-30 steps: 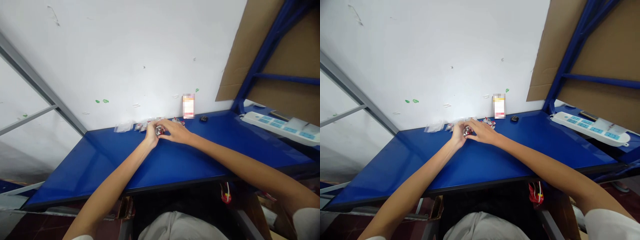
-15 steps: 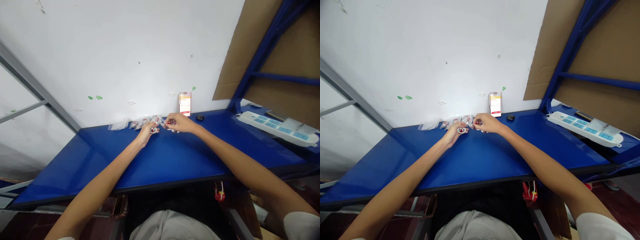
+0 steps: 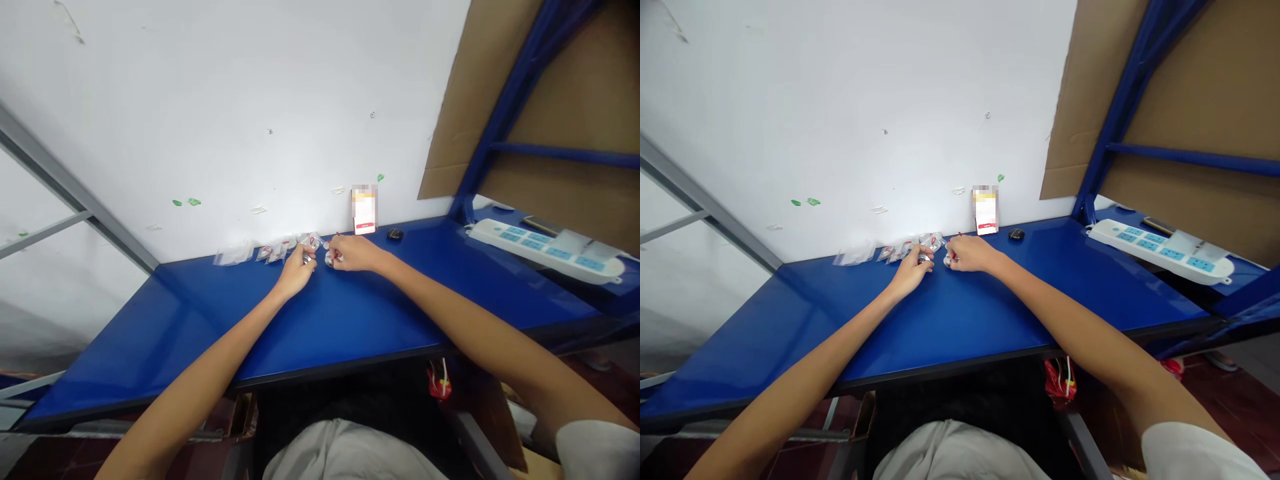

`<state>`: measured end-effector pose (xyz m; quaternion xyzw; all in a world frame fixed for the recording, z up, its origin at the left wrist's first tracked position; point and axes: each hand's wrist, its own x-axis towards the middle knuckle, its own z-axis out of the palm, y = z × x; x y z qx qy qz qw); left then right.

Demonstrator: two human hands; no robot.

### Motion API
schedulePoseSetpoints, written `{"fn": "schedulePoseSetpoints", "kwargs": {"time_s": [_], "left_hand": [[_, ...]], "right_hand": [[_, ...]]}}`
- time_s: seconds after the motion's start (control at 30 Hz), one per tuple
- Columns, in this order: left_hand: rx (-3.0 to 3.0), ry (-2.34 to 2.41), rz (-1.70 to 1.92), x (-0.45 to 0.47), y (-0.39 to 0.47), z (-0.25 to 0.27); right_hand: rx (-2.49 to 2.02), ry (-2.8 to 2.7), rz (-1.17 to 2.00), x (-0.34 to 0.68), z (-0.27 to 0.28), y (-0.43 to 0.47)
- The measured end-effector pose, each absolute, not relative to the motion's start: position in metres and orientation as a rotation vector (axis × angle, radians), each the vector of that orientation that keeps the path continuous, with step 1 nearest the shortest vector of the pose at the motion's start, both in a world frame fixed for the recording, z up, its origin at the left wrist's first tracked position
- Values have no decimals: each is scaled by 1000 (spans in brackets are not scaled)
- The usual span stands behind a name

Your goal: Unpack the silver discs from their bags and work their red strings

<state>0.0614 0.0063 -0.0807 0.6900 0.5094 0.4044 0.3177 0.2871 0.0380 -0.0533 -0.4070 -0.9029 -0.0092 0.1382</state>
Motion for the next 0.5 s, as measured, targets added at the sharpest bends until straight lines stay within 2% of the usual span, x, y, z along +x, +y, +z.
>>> {"fn": "schedulePoseSetpoints", "kwargs": {"time_s": [0.13,0.37,0.5], "left_hand": [[1734,1325,1077,65,4,-80],[948,976,1177,65,6,-76],[873,790,1154,65,2,-69]], "right_hand": [[-1229,-2634,-153,282,-58,36],[-958,-2374,192,282,-44,21],[-841,-2437,164,269,-50,11]]}}
